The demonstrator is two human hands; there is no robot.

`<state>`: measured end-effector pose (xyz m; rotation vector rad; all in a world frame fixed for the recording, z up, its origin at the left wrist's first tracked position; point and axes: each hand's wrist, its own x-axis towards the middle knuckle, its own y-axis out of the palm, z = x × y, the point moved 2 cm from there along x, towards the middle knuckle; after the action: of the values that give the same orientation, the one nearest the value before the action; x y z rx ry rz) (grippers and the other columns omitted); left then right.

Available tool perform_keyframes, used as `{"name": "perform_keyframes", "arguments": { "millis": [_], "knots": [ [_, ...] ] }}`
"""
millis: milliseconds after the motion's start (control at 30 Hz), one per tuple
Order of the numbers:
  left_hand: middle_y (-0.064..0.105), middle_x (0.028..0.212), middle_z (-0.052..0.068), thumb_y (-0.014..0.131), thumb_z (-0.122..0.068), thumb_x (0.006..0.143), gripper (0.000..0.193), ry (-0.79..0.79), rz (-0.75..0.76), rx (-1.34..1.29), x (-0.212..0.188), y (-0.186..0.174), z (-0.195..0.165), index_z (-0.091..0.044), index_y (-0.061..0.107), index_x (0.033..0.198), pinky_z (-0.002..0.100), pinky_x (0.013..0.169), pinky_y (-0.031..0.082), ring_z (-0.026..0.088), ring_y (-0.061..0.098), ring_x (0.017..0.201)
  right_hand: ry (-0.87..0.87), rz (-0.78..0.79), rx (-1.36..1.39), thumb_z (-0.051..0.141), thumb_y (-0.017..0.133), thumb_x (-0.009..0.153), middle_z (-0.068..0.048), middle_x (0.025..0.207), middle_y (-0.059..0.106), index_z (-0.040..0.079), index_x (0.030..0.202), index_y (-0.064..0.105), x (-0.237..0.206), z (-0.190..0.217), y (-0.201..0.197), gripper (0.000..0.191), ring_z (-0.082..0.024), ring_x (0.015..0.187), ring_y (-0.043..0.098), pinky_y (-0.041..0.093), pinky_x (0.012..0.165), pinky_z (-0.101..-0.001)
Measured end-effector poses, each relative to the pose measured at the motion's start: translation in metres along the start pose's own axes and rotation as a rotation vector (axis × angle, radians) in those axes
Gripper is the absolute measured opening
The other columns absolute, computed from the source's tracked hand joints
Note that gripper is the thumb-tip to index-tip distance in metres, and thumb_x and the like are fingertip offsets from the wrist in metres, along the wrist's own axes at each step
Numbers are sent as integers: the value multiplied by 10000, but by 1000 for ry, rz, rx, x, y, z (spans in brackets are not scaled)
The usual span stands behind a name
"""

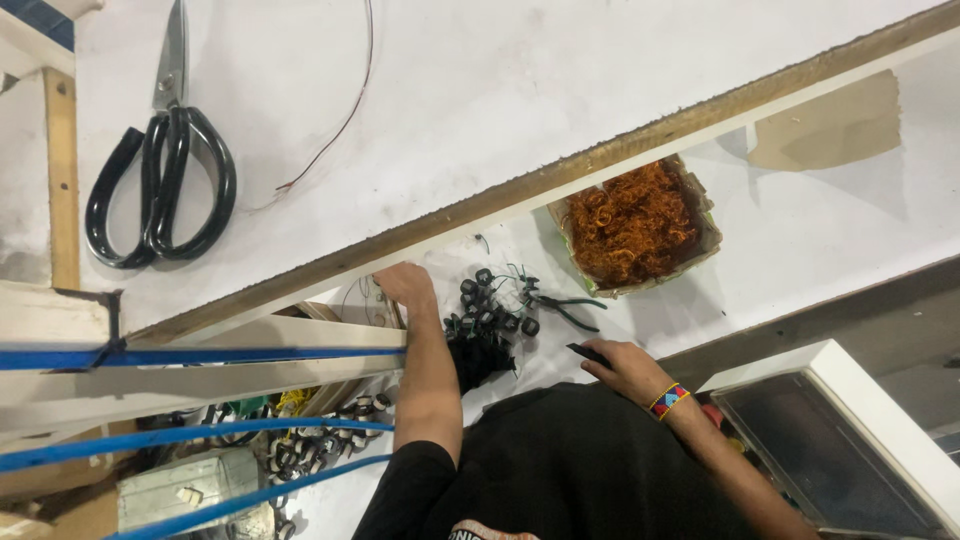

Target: The person sits at a workbench assembling small black electrical components. They pick up a component, use pliers to trim and bend its wire leads, occasionally reach into a box of fibrous material, and set the finished piece with a pile of completed parts on the bench.

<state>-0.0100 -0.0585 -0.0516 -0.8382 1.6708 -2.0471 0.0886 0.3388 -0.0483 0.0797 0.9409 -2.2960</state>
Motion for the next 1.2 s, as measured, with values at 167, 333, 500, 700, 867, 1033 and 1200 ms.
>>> {"name": "perform_keyframes", "arguments": {
  "millis": [167,333,500,700,867,1033,1200],
  "knots": [
    [701,1224,197,677,-237,990,295,220,-23,-421,-12,-5,-47,-28,732,1190,486,952,510,378,641,1110,-45,-30,0,330,672,911,-171,986,752,77,1200,682,2,-2,4,384,-356,925,720,559,826,-438],
    [691,1180,212,758,-340,826,445,384,4,-570,-31,-4,-99,-24,727,1137,538,978,441,424,603,1129,-92,-46,-16,314,665,919,-175,988,752,70,1191,685,2,-3,3,365,-373,938,708,550,820,-455],
    [691,1247,160,727,-307,884,375,417,11,-552,-36,-4,-108,-88,734,1188,515,1038,444,377,606,1199,-39,-47,17,311,663,922,-180,964,748,68,1203,674,-4,0,-3,371,-367,904,715,551,808,-450],
    [682,1217,179,723,-336,938,342,504,-26,-744,-18,12,-90,-81,728,1165,503,999,491,387,616,1173,9,12,52,319,652,927,-163,934,758,77,1204,669,-3,0,2,368,-337,883,732,561,800,-431],
    [690,1188,183,701,-299,950,297,317,-11,-433,40,9,-50,-74,730,1142,514,983,502,391,626,1141,-50,-34,-16,319,676,910,-172,967,751,76,1198,678,-2,-5,5,376,-361,919,712,551,813,-445],
    [698,1159,187,679,-262,962,256,293,144,-387,64,0,-43,-68,732,1119,525,968,513,395,636,1110,-37,-25,32,318,665,925,-164,1001,759,71,1206,671,-2,-10,9,374,-348,950,721,560,836,-430],
    [706,1129,190,657,-225,974,219,269,78,-281,48,2,-36,-61,734,1096,536,952,524,399,646,1079,-39,-38,40,311,672,922,-174,1001,755,60,1209,674,-2,-6,5,381,-357,944,718,556,827,-429]
  ]
}}
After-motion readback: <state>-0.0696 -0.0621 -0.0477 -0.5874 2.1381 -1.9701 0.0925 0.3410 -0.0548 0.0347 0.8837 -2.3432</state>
